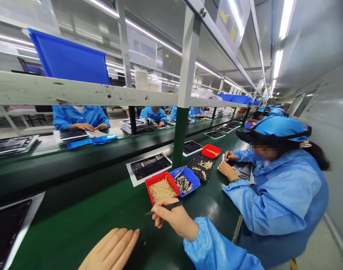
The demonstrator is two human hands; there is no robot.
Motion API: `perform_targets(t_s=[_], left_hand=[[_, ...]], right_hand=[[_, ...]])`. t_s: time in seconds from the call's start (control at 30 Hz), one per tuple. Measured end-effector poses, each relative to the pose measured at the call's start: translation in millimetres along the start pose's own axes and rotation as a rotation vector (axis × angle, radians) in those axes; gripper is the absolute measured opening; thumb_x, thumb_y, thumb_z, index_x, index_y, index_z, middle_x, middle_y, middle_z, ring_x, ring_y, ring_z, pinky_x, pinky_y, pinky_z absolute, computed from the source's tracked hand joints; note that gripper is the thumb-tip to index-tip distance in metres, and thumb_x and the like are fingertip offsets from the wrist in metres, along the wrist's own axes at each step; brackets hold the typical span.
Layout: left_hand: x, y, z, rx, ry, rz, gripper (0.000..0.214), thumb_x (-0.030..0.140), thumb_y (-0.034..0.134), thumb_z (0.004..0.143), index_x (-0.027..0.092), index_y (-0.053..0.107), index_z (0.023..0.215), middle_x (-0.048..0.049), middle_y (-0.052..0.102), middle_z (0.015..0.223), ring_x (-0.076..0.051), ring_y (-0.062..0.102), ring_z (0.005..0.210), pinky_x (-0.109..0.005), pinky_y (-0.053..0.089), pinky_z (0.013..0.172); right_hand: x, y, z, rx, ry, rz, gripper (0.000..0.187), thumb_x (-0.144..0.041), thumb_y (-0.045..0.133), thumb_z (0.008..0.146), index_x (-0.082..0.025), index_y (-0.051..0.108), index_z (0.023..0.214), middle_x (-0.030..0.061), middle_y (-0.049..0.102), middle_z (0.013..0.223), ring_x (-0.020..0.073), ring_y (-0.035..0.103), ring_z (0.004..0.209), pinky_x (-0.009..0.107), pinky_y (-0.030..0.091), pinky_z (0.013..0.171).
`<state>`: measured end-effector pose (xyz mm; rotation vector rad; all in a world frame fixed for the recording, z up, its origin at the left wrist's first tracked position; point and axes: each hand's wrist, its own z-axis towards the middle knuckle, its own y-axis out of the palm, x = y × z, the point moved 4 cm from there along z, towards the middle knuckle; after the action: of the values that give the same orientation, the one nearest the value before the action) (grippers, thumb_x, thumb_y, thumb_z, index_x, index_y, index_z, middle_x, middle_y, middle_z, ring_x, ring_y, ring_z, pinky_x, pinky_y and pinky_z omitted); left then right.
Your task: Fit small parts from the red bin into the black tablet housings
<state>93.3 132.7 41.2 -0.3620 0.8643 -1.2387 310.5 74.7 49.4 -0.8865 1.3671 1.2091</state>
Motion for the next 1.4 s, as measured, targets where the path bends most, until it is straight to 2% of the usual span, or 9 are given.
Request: perform_targets(t_s=[0.1, 0.5, 0.63, 0.7, 0.8, 0.97, 1.17, 1.3, 1.4], left_hand=[[0.7, 2.1, 1.8, 0.001, -0.006, 0.018, 0.044, 0.007, 0.046, 0.094, 0.016, 0.061, 0.134, -0.0062, 0.075, 0.115, -0.021, 0.066, 0.108, -0.042, 0.041, 0.114], [2.5, 5.8, 4.1, 0.001, -0.040, -0.008, 0.037, 0.006, 0.048, 0.095, 0.014, 0.065, 0.126, -0.0077, 0.075, 0.113, -0.023, 0.067, 0.106, -0.043, 0.046, 0.107], [-11.2, 5.5, 19.9, 0.110, -0.417, -0.336, 0.022, 0.019, 0.063, 0.092, 0.021, 0.071, 0.113, -0.0036, 0.077, 0.096, -0.015, 0.071, 0.085, -0.025, 0.058, 0.081], [-16.2, 15.0, 23.0, 0.058, -0.714, -0.614, 0.018, 0.037, 0.064, 0.092, 0.026, 0.075, 0.101, -0.0024, 0.078, 0.091, -0.015, 0.072, 0.079, -0.021, 0.060, 0.071], [-11.7, 32.3, 19.5, -0.085, -1.062, -0.973, 0.038, 0.061, 0.062, 0.085, 0.029, 0.079, 0.097, -0.0035, 0.080, 0.094, -0.018, 0.073, 0.070, -0.025, 0.062, 0.064], [-3.3, 39.9, 15.0, -0.087, -1.336, -1.195, 0.052, 0.072, 0.068, 0.071, 0.024, 0.080, 0.086, -0.0046, 0.077, 0.077, -0.018, 0.065, 0.059, -0.028, 0.059, 0.058], [6.4, 30.7, 25.0, -0.054, -1.353, -1.188, 0.053, 0.072, 0.065, 0.075, 0.020, 0.070, 0.068, -0.0020, 0.067, 0.065, -0.015, 0.060, 0.057, -0.027, 0.056, 0.059], [-2.7, 42.7, 15.1, -0.133, -1.312, -1.173, 0.066, 0.077, 0.050, 0.083, 0.019, 0.070, 0.107, -0.0045, 0.071, 0.077, -0.018, 0.065, 0.063, -0.031, 0.058, 0.057], [-37.4, 66.5, 6.1, -0.334, -1.119, -0.758, 0.064, 0.067, 0.032, 0.095, 0.020, 0.062, 0.126, -0.0071, 0.075, 0.094, -0.019, 0.071, 0.078, -0.032, 0.061, 0.068]], right_hand=[[7.0, 5.1, -7.9, -0.001, -0.029, -0.086, 0.040, -0.053, 0.073, 0.082, -0.015, 0.062, 0.077, -0.0026, 0.062, 0.061, 0.0059, 0.051, 0.043, 0.019, 0.039, 0.045], [17.4, 11.4, -10.9, -0.038, 0.047, -0.063, 0.033, -0.047, 0.071, 0.084, -0.015, 0.060, 0.081, -0.0030, 0.062, 0.060, 0.0059, 0.049, 0.040, 0.019, 0.038, 0.043], [19.5, 9.5, -9.8, 0.028, 0.027, 0.013, 0.034, -0.047, 0.072, 0.083, -0.016, 0.060, 0.080, -0.0034, 0.062, 0.058, 0.0059, 0.049, 0.041, 0.019, 0.037, 0.044], [22.0, 9.8, -9.1, 0.040, 0.023, 0.090, 0.037, -0.050, 0.073, 0.081, -0.016, 0.060, 0.080, -0.0036, 0.061, 0.057, 0.0059, 0.048, 0.040, 0.019, 0.037, 0.043], [28.1, 11.7, -8.8, 0.025, 0.045, 0.193, 0.043, -0.056, 0.075, 0.078, -0.016, 0.060, 0.083, -0.0039, 0.061, 0.057, 0.0060, 0.047, 0.039, 0.020, 0.038, 0.043], [33.5, 14.7, -10.5, -0.013, 0.061, 0.226, 0.047, -0.059, 0.076, 0.078, -0.015, 0.060, 0.089, -0.0042, 0.061, 0.058, 0.0064, 0.048, 0.040, 0.020, 0.039, 0.044], [20.2, 18.2, -18.2, -0.052, -0.032, 0.006, 0.047, -0.063, 0.069, 0.083, -0.017, 0.061, 0.088, -0.0022, 0.062, 0.062, 0.0076, 0.052, 0.045, 0.020, 0.040, 0.047], [12.3, 10.9, -20.4, 0.015, -0.084, -0.087, 0.044, -0.061, 0.066, 0.086, -0.018, 0.061, 0.087, -0.0015, 0.062, 0.064, 0.0081, 0.052, 0.046, 0.022, 0.041, 0.050], [10.2, 0.6, -17.1, 0.083, -0.132, -0.062, 0.044, -0.062, 0.064, 0.087, -0.018, 0.060, 0.086, -0.0009, 0.063, 0.065, 0.0089, 0.053, 0.046, 0.023, 0.043, 0.050]])
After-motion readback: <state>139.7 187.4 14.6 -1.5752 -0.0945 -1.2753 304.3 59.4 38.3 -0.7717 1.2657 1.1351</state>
